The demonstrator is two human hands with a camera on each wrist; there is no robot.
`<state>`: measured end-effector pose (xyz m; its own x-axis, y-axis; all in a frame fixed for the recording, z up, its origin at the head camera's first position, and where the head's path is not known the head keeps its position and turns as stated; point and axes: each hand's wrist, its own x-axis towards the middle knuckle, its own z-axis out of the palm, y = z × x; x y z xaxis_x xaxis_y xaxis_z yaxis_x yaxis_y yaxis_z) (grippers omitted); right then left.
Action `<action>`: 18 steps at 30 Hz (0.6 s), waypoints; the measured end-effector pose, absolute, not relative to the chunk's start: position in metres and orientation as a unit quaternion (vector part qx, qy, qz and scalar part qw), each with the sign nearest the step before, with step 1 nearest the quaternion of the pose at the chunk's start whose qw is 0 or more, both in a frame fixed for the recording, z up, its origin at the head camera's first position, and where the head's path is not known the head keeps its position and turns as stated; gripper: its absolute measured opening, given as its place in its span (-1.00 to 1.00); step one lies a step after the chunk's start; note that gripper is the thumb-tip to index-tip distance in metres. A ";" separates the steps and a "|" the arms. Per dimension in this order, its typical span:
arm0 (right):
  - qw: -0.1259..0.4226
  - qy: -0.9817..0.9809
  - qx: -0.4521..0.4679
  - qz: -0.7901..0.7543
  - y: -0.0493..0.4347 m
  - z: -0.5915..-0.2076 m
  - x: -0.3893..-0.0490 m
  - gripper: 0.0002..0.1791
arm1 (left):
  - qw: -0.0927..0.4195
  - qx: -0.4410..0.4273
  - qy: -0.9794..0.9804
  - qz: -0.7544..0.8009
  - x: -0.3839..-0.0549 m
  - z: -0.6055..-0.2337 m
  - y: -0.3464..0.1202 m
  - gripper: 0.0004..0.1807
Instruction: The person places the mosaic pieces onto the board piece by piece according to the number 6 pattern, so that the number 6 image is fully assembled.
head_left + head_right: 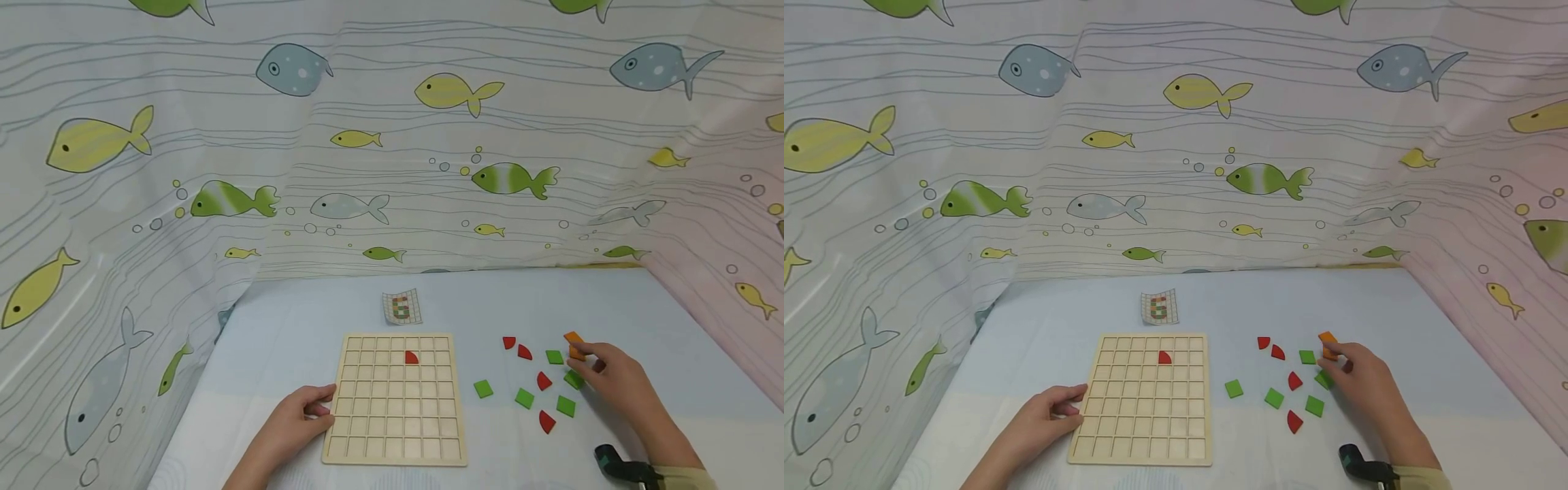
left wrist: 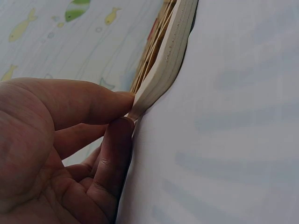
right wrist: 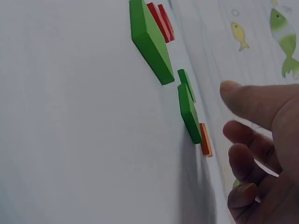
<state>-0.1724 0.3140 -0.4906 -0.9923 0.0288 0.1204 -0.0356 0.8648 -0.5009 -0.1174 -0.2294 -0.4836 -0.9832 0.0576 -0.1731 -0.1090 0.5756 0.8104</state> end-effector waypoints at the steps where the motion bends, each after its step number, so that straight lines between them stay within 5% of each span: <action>1: 0.063 -0.964 0.000 0.259 0.316 -0.492 -0.173 -0.46 | 0.091 -0.015 0.883 0.460 -0.117 -0.483 -0.229 -0.43; 18: 0.052 -0.968 -0.005 0.244 0.338 -0.506 -0.185 -0.54 | 0.094 -0.010 0.888 0.451 -0.117 -0.484 -0.230 -0.42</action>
